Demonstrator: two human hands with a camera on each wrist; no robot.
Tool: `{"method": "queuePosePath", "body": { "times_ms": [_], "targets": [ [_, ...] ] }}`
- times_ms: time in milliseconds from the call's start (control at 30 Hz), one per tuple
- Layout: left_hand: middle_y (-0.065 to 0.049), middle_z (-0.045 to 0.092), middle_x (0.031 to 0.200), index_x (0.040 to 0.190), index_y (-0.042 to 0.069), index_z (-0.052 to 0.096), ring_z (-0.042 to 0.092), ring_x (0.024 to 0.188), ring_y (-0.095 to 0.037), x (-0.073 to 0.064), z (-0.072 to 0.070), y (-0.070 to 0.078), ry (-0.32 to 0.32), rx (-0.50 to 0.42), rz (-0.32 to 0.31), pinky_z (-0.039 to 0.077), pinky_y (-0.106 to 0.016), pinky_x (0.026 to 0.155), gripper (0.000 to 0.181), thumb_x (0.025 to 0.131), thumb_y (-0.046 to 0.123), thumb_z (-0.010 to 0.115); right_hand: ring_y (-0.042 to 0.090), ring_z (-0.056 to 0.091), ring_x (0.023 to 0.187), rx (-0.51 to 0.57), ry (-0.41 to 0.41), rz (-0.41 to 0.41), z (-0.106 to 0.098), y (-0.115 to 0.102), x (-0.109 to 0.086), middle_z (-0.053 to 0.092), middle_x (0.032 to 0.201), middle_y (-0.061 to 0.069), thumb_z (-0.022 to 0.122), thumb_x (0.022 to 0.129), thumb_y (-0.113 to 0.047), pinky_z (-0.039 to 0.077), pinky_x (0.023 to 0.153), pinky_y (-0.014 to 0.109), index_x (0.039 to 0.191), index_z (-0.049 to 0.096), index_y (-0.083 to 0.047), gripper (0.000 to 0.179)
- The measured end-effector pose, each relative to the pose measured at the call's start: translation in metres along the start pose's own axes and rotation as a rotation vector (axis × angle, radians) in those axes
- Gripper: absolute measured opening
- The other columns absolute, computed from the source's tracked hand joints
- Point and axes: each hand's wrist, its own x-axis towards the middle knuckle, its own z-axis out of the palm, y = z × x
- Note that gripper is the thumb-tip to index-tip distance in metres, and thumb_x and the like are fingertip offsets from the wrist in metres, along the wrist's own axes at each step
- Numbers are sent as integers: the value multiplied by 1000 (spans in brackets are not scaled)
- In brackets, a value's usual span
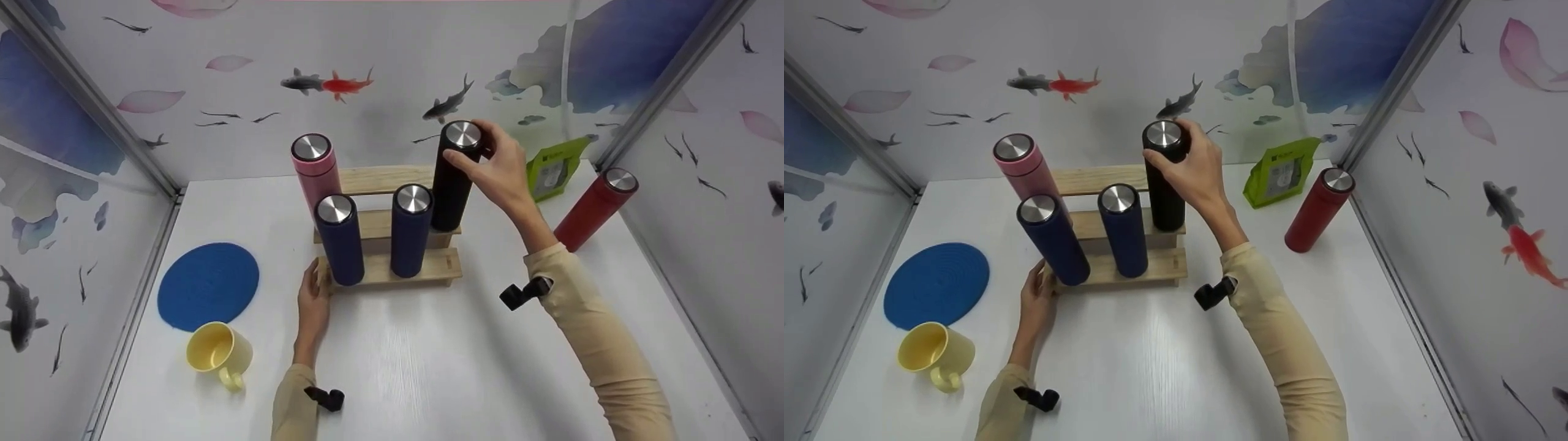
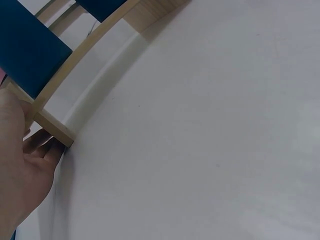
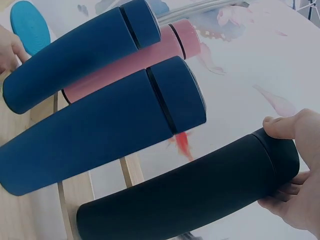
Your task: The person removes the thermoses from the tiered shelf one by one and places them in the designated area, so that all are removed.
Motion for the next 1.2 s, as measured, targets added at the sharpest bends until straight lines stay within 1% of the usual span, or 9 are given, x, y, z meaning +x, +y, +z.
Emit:
{"method": "queuePosePath", "body": {
  "times_ms": [100, 200, 333, 433, 600, 767, 933, 1067, 1200],
  "targets": [
    [-11, 24, 168, 160, 17, 30, 28, 154, -32, 1, 0, 0, 5, 17, -5, 44, -43, 118, 52, 110, 24, 44, 21, 66, 111, -10, 12, 5, -7, 1, -2, 68, 121, 16, 83, 84, -21, 55, 103, 30, 134, 58, 3, 60],
    [-13, 22, 168, 160, 14, 28, 23, 156, -32, -5, 0, 15, -8, 25, -27, 42, -42, 119, 53, 110, 23, 44, 20, 66, 109, -15, 34, 4, -14, 2, -3, 69, 119, 15, 84, 84, -21, 56, 101, 29, 133, 59, 3, 60],
    [-19, 22, 167, 160, 8, 27, 25, 154, -35, -13, -1, 34, -24, 18, -38, 42, -42, 119, 54, 109, 15, 44, 17, 66, 106, -36, 67, 3, -24, 6, -6, 69, 118, 14, 84, 84, -24, 55, 96, 22, 133, 61, 0, 59],
    [-19, 21, 167, 160, 8, 27, 25, 154, -35, -13, -1, 33, -24, 14, -34, 42, -42, 119, 54, 109, 15, 44, 13, 64, 104, -64, 92, 13, -31, 10, -7, 70, 118, 13, 83, 84, -26, 53, 91, 16, 133, 62, -1, 58],
    [-18, 17, 169, 160, 10, 28, 22, 155, -35, -14, -1, 34, -23, -8, -35, 41, -44, 120, 54, 109, 18, 46, 11, 62, 103, -87, 121, 52, -42, 13, -8, 69, 120, 14, 83, 84, -28, 52, 90, 16, 134, 61, -3, 60],
    [-19, 17, 168, 160, 10, 28, 28, 153, -36, -15, -1, 33, -26, -14, -31, 43, -45, 118, 55, 109, 19, 46, 12, 61, 103, -96, 148, 77, -53, 20, -7, 69, 121, 12, 83, 84, -28, 52, 90, 17, 135, 60, -4, 61],
    [-20, 23, 167, 160, 9, 27, 34, 151, -35, -15, -1, 31, -31, -12, -18, 44, -45, 117, 55, 109, 18, 46, 10, 60, 101, -111, 176, 85, -63, 31, -6, 68, 121, 13, 83, 84, -28, 50, 85, 15, 136, 60, -4, 61],
    [-20, 26, 166, 160, 9, 28, 36, 150, -34, -13, -2, 30, -29, -19, -26, 44, -44, 117, 55, 109, 19, 47, 8, 58, 97, -122, 196, 98, -71, 38, -7, 68, 117, 12, 83, 84, -29, 47, 80, 14, 135, 61, -5, 61],
    [-17, 24, 167, 160, 9, 28, 30, 153, -34, -7, -2, 19, -24, -24, -24, 42, -45, 119, 55, 109, 19, 46, 6, 57, 92, -147, 235, 117, -78, 46, -9, 68, 112, 9, 83, 83, -32, 45, 76, 14, 133, 63, -7, 59]
  ]
}}
